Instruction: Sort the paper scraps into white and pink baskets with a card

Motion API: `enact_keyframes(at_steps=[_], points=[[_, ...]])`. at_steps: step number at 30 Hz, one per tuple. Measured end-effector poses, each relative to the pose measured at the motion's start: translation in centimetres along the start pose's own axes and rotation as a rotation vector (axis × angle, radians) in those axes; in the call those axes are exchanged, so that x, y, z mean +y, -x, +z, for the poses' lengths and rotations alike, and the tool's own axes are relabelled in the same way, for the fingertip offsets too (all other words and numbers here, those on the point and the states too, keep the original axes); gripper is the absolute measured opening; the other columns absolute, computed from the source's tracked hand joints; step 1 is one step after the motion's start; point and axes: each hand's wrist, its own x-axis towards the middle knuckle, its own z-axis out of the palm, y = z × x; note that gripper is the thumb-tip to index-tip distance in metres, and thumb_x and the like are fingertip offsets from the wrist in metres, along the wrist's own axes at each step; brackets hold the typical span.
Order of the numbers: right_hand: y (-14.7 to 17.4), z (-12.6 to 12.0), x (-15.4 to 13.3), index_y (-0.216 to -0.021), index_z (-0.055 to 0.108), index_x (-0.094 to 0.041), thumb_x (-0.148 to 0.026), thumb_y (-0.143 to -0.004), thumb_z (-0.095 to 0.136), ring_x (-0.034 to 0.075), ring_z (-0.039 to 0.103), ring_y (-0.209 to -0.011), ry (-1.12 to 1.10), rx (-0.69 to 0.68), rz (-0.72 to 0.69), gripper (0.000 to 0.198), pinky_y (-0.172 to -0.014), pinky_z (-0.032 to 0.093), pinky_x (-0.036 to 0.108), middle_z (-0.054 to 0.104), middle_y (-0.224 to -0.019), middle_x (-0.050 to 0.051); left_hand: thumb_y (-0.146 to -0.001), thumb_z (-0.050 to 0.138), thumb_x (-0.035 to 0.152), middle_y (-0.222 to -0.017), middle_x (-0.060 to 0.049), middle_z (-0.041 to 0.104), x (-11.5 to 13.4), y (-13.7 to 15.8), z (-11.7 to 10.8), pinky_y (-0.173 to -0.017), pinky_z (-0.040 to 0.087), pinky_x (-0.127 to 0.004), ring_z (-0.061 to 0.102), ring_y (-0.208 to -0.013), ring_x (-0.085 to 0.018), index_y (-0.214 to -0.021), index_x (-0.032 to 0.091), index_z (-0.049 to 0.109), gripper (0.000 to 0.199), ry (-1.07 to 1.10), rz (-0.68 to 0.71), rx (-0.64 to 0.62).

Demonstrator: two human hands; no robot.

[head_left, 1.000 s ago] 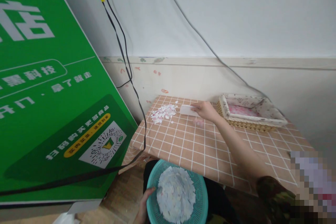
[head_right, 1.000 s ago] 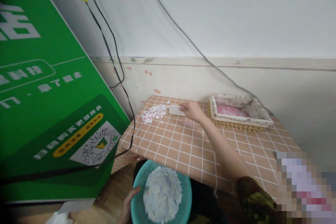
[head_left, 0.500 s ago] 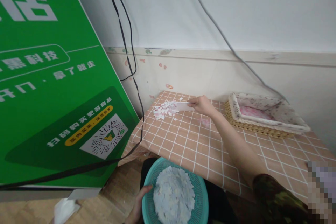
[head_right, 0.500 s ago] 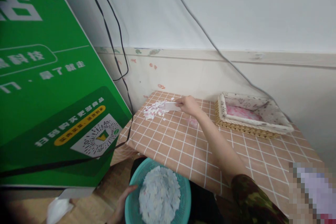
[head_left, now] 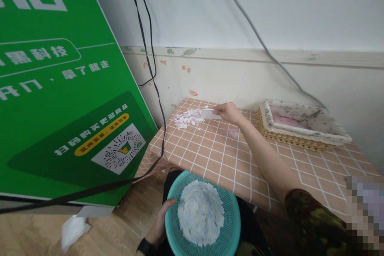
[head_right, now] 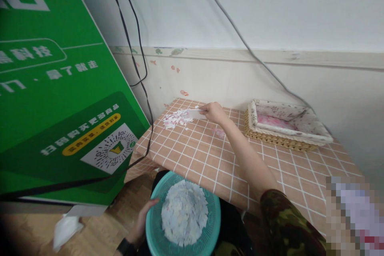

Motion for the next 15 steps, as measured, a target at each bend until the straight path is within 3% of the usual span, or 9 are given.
enact_keyframes(at_steps=[7,15], points=[[0.1,-0.4,0.2,-0.100,0.074,-0.020,-0.021,-0.080,0.058,0.019,0.066,-0.078,0.012,-0.022,-0.005,0.025,-0.068,0.044,0.027,0.074,-0.089,0.005,-0.073,0.065,0.035,-0.082,-0.011,0.077,-0.5,0.0,1.8,-0.084,0.048,-0.042,0.069,-0.081,-0.030,-0.088,0.009,0.073,0.031,-0.034,0.000,-0.076],[0.0,-0.7,0.4,-0.098,0.075,-0.020,-0.021,-0.078,0.060,0.021,0.067,-0.080,0.004,-0.028,0.011,0.025,-0.071,0.045,0.027,0.074,-0.091,0.006,-0.075,0.062,0.034,-0.085,-0.010,0.077,-0.5,-0.4,1.5,-0.088,0.046,-0.042,0.069,-0.083,-0.030,-0.093,0.009,0.072,0.032,-0.024,0.015,-0.121]])
